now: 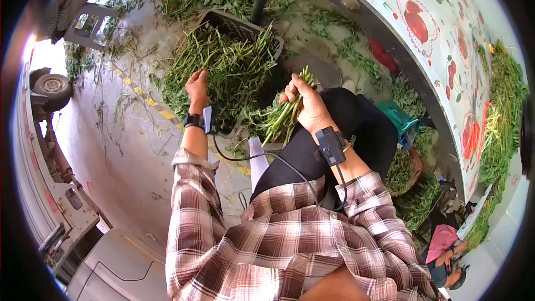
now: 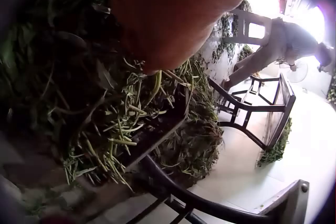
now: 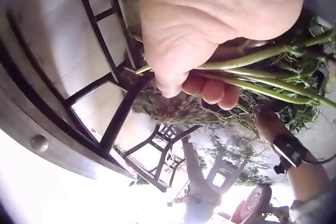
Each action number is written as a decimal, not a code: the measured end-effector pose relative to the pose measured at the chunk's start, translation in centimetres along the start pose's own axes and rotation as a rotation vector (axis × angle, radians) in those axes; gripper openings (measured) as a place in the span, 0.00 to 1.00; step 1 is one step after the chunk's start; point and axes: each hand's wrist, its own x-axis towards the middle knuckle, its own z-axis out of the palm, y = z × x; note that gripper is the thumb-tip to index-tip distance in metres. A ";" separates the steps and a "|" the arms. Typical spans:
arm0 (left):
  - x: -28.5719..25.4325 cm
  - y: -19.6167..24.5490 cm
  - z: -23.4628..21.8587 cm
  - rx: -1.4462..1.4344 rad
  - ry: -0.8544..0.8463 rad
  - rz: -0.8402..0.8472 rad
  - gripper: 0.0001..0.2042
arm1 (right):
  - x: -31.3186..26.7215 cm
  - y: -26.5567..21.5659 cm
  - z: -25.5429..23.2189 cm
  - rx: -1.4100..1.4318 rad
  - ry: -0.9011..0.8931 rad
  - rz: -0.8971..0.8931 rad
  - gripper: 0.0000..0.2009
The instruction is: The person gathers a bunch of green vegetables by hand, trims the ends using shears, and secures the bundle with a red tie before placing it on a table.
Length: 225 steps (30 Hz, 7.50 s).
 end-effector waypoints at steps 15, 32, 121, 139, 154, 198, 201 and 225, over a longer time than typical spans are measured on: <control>-17.5 12.9 5.2 0.028 -0.457 0.299 0.27 | -1.1 0.6 1.9 -0.366 -0.052 -0.032 0.10; -21.6 10.7 7.3 0.215 -0.586 0.155 0.26 | -1.9 0.2 0.5 -0.318 -0.109 -0.142 0.10; 5.7 6.1 2.6 1.499 -0.151 0.067 0.33 | 0.3 0.6 1.3 -0.261 0.041 0.068 0.08; 7.5 1.6 -1.4 0.801 0.116 0.237 0.23 | 0.2 0.7 1.9 -0.291 0.041 0.051 0.07; 4.3 4.7 2.7 1.416 -0.079 0.280 0.21 | 0.2 0.7 2.0 -0.322 0.036 0.064 0.08; -9.8 15.4 -9.2 0.075 0.546 0.552 0.11 | -0.1 1.0 1.5 -0.336 0.001 0.000 0.07; -11.2 17.2 -10.1 -0.109 0.662 0.597 0.12 | -0.1 0.8 1.4 -0.346 -0.010 -0.020 0.07; -20.8 11.4 6.6 0.026 -0.354 0.287 0.09 | -1.4 -0.2 0.6 -0.264 -0.011 -0.136 0.10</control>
